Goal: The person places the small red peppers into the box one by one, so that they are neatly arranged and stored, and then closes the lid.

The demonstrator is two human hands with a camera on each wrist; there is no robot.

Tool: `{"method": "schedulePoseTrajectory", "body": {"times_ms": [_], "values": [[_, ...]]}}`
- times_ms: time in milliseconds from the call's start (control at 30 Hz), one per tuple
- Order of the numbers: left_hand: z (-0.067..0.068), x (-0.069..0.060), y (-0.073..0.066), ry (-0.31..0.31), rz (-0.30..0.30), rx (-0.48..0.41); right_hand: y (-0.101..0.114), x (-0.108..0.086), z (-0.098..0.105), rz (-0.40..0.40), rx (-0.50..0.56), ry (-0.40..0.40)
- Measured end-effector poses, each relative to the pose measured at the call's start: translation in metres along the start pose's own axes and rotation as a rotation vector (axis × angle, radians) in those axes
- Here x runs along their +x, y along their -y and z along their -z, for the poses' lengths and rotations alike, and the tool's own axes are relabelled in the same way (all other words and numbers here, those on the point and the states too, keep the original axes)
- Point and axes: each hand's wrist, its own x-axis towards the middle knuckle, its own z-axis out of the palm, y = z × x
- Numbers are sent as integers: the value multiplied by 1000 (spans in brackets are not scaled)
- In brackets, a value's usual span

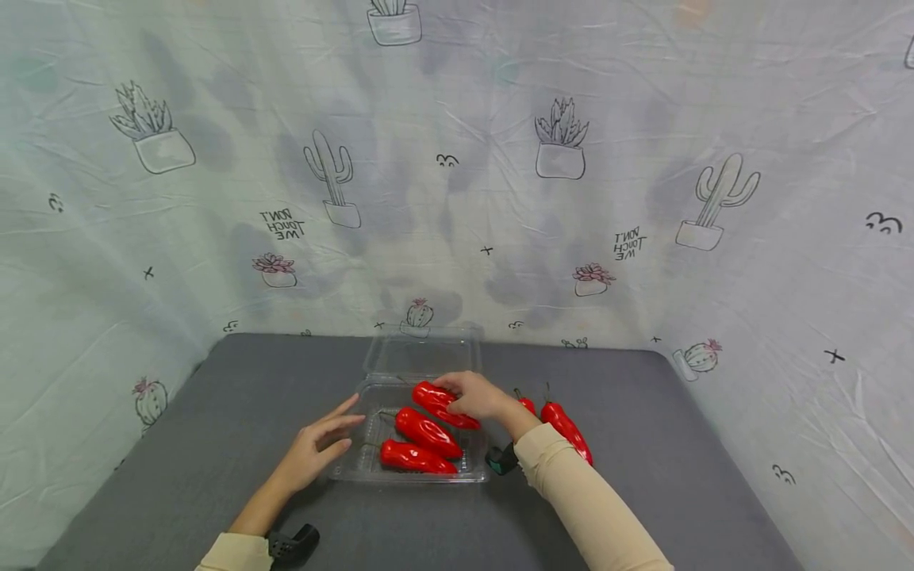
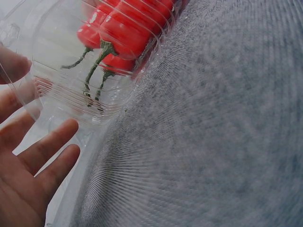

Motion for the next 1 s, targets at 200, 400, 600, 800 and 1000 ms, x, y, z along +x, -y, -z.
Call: {"method": "schedulePoseTrajectory", "body": {"times_ms": [200,400,600,800,1000], "values": [[0,1,0,-5,-6,-11,1,2,-2,-1,-21,-15],[1,1,0,-1,1,-9,2,1,-4,22,-51,-16],[0,0,0,9,32,-21,2,1,-6,42,-73,20],[0,0,0,6,29,-17,3,1,-7,60,-97,40],[1,0,0,18,38,-29,-2,4,-10,74,-106,93]]}}
